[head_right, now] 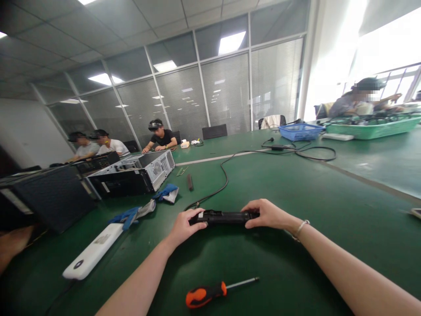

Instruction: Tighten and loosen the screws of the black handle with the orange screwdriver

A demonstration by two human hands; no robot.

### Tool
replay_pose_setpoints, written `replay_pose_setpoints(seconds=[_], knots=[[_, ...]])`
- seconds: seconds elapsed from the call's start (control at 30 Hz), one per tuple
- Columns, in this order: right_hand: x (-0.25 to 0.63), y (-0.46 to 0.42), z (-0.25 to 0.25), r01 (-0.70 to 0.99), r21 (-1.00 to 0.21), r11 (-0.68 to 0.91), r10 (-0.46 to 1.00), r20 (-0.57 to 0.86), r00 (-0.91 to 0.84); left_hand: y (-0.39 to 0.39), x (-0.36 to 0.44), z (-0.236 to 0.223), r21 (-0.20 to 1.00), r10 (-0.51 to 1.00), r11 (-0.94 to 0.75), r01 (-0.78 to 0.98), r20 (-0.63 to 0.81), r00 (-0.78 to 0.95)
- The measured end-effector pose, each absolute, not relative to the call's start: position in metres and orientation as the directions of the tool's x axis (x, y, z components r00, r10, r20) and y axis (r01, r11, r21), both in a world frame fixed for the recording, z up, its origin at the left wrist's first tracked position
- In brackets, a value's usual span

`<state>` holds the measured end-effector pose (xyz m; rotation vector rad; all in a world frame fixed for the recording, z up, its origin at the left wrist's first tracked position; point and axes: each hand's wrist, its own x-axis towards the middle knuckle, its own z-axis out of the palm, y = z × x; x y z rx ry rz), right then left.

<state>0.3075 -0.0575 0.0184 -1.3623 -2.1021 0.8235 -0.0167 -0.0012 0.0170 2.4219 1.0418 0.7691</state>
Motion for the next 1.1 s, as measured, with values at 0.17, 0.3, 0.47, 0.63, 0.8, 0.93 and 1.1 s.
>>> replay_pose_setpoints(seconds=[0.17,0.3,0.47,0.63,0.8,0.93,1.1], knots=[[0.305,-0.058,0.02,0.657,-0.653,0.376,0.913,0.14,-0.383,0.0,-0.017,0.016,0.559,0.749,-0.646,0.519,0.332,0.574],[0.305,-0.055,0.014,0.674,-0.609,0.419,0.901,0.188,-0.391,0.001,-0.018,0.014,0.552,0.755,-0.642,0.531,0.339,0.561],[0.29,-0.063,0.017,0.749,-0.392,0.534,0.823,0.443,-0.355,0.002,-0.019,0.013,0.545,0.763,-0.637,0.545,0.347,0.545],[0.23,-0.105,0.039,0.652,-0.372,0.661,0.747,0.407,-0.526,0.002,-0.019,0.012,0.545,0.761,-0.64,0.541,0.353,0.544],[0.176,-0.14,0.037,0.529,-0.349,0.773,0.614,0.205,-0.762,0.0,-0.02,0.011,0.521,0.746,-0.66,0.541,0.369,0.554],[0.175,-0.138,0.03,0.531,-0.365,0.765,0.636,0.301,-0.711,-0.001,-0.02,0.011,0.515,0.738,-0.669,0.537,0.37,0.564],[0.193,-0.122,0.024,0.545,-0.565,0.619,0.734,0.663,-0.147,-0.004,-0.019,0.012,0.506,0.718,-0.687,0.522,0.364,0.594]])
